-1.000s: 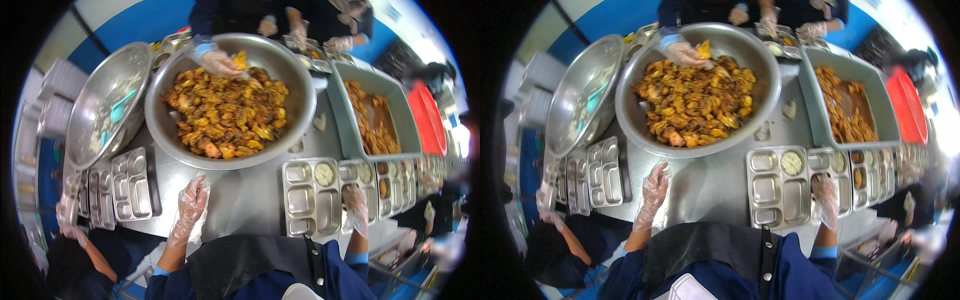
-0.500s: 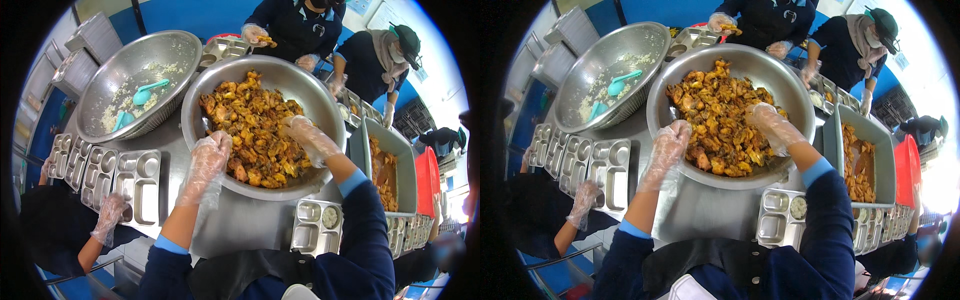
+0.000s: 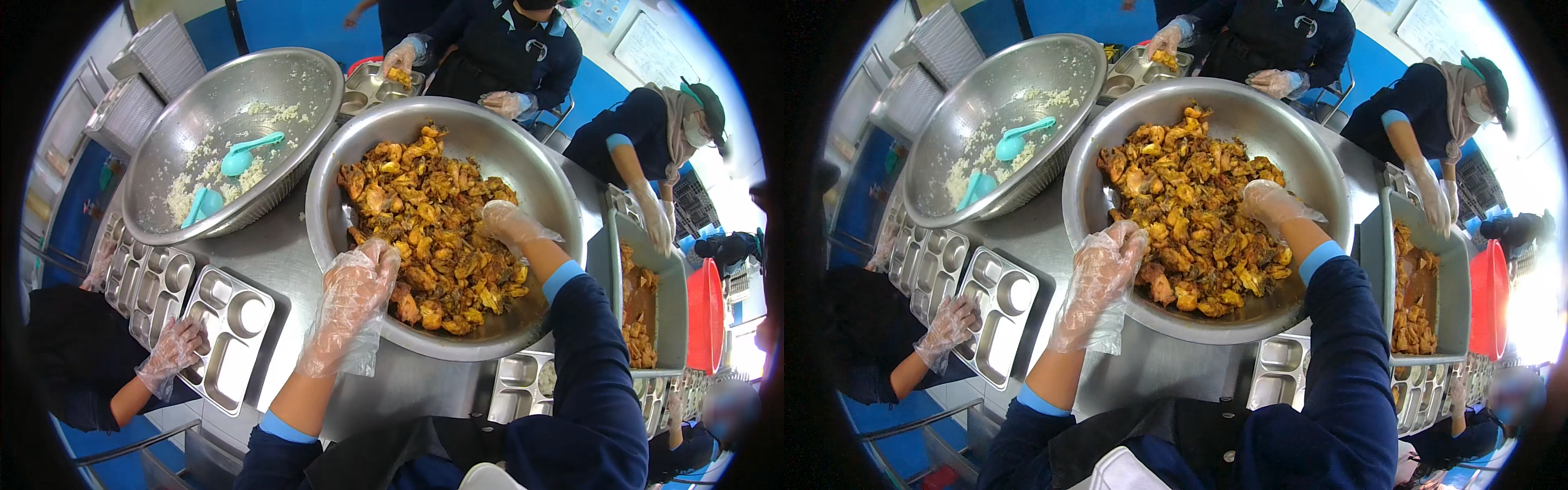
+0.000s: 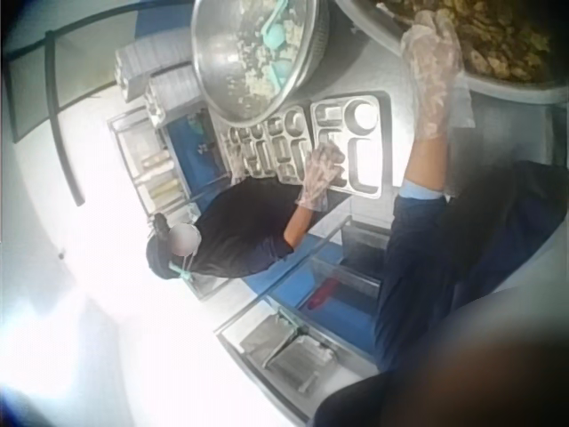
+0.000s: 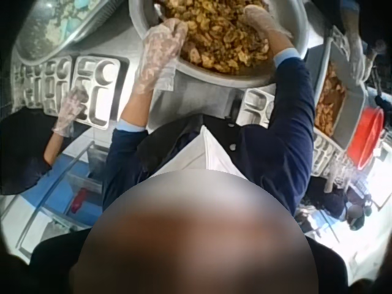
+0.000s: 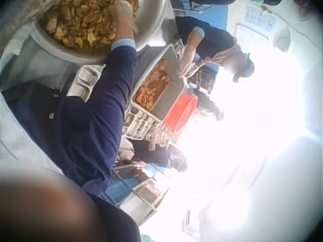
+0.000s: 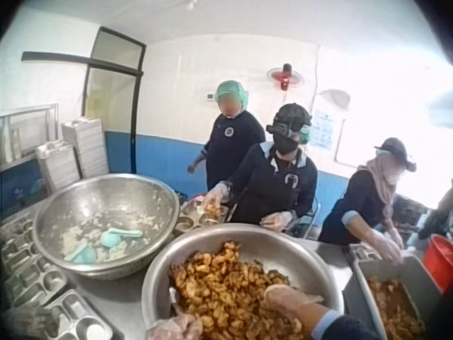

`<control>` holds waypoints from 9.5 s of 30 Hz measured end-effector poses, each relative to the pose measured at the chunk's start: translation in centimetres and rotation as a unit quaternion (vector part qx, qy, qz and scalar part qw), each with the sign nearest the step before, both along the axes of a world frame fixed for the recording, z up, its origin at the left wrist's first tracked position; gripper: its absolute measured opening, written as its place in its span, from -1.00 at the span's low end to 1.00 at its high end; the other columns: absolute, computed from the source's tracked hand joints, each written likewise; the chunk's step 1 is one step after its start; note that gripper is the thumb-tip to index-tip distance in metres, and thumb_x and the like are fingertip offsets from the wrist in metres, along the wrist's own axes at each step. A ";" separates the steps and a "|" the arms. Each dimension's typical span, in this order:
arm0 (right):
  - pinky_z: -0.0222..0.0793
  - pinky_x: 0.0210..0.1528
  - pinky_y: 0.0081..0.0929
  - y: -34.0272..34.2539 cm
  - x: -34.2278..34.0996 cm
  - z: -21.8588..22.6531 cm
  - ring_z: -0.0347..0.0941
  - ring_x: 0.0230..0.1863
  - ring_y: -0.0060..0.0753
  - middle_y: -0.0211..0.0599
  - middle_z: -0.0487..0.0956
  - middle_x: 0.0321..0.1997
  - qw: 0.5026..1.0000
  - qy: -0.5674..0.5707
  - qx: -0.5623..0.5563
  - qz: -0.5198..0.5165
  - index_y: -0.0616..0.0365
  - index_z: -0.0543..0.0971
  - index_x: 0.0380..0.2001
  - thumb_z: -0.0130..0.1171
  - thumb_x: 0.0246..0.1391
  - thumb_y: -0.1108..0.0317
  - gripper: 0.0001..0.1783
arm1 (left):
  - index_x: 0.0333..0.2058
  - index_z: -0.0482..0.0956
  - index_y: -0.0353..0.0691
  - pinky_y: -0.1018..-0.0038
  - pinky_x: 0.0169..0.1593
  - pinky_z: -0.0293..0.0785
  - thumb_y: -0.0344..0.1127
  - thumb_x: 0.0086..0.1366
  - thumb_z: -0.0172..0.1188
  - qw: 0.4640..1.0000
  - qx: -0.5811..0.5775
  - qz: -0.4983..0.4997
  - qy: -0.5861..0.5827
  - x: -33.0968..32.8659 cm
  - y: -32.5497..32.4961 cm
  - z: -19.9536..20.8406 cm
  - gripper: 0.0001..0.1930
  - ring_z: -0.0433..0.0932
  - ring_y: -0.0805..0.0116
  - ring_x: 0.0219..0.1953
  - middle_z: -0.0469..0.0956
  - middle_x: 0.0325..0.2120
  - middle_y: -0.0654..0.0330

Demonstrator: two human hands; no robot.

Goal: The person portions cooked chicken pieces and rice from large metal bowls into compartmentalized stainless steel trays on a kitchen table, working alongside other workers. They also handle sliced cucumber in a red colander and move filled trays along the table before walking away at the end.

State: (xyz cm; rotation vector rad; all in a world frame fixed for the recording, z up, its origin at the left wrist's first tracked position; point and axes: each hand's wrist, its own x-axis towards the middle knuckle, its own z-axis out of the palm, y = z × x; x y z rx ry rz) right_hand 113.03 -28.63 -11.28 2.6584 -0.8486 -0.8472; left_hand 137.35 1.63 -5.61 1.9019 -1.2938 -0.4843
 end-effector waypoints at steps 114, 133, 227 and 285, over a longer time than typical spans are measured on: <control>0.59 -0.05 -0.41 6.7 -3.9 5.9 0.62 -0.12 -0.34 -0.17 0.68 -0.06 0.450 -0.571 0.618 -0.299 0.12 0.58 0.16 -0.01 0.47 -0.06 -0.48 | 0.10 0.60 -0.30 0.36 0.06 0.67 -0.26 0.46 0.19 0.925 0.032 -0.222 0.306 3.6 -9.9 0.9 -0.66 0.65 0.33 -0.10 0.66 -0.09 0.16; 0.50 0.20 -0.24 5.2 -5.0 3.8 0.53 0.09 -0.36 -0.30 0.59 0.06 0.534 -0.487 0.622 -0.302 0.13 0.55 0.14 0.30 0.25 0.22 -0.56 | 0.23 0.49 0.10 0.31 0.05 0.46 0.15 0.48 0.15 0.808 0.068 -0.101 0.577 -2.0 -8.9 -1.3 -0.53 0.58 0.48 0.04 0.62 0.06 0.40; 0.68 -0.07 -0.22 36.4 22.1 2.4 0.63 -0.02 -0.18 -0.08 0.59 0.05 0.395 -0.579 0.629 -0.336 0.23 0.42 0.27 0.20 0.39 0.19 -0.49 | 0.26 0.45 -0.17 0.15 0.24 0.48 -0.02 0.35 0.27 -0.978 -0.145 -0.147 -0.020 18.0 28.5 -13.1 -0.41 0.55 0.04 0.17 0.54 0.18 0.01; 0.63 -0.28 -0.58 37.6 9.4 -3.5 0.62 -0.22 -0.53 -0.24 0.68 -0.10 0.488 -0.535 0.579 -0.374 0.30 0.49 0.26 0.26 0.36 0.17 -0.45 | 0.27 0.49 -0.13 -0.03 0.23 0.43 -0.12 0.43 0.08 -0.930 -0.107 -0.165 0.310 19.3 25.3 -12.2 -0.51 0.53 -0.25 0.13 0.57 0.10 -0.18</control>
